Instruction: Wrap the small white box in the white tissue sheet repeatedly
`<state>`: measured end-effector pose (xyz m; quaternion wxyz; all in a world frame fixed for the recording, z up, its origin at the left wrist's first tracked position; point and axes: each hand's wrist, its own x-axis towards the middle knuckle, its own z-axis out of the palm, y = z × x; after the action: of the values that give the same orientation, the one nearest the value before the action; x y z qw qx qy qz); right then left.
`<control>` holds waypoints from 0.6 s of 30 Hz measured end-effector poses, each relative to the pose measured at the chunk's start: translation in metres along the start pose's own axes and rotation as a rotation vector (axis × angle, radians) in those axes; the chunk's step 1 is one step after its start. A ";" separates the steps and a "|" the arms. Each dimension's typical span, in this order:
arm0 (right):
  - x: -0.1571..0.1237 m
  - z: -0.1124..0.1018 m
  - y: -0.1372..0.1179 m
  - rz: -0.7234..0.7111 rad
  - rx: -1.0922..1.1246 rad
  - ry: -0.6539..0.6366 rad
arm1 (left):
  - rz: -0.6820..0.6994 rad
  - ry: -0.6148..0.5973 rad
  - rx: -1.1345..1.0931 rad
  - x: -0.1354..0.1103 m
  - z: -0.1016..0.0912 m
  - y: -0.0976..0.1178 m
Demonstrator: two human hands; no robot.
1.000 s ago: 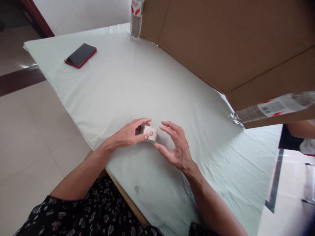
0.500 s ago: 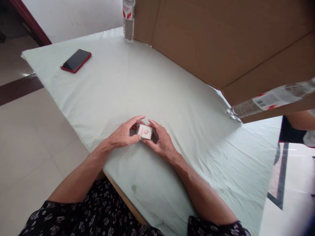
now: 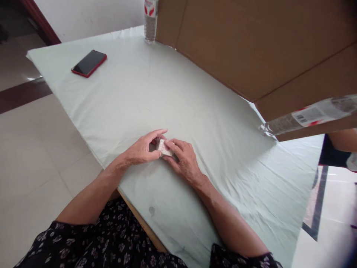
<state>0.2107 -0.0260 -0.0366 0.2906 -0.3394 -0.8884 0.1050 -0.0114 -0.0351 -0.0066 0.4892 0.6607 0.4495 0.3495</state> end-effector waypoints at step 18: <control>0.000 -0.012 0.001 0.182 0.356 0.123 | -0.005 0.124 0.056 -0.003 -0.008 -0.002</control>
<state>0.2185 -0.0254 -0.0276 0.3891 -0.3676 -0.8019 0.2653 -0.0206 -0.0348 -0.0065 0.4426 0.6500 0.4901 0.3761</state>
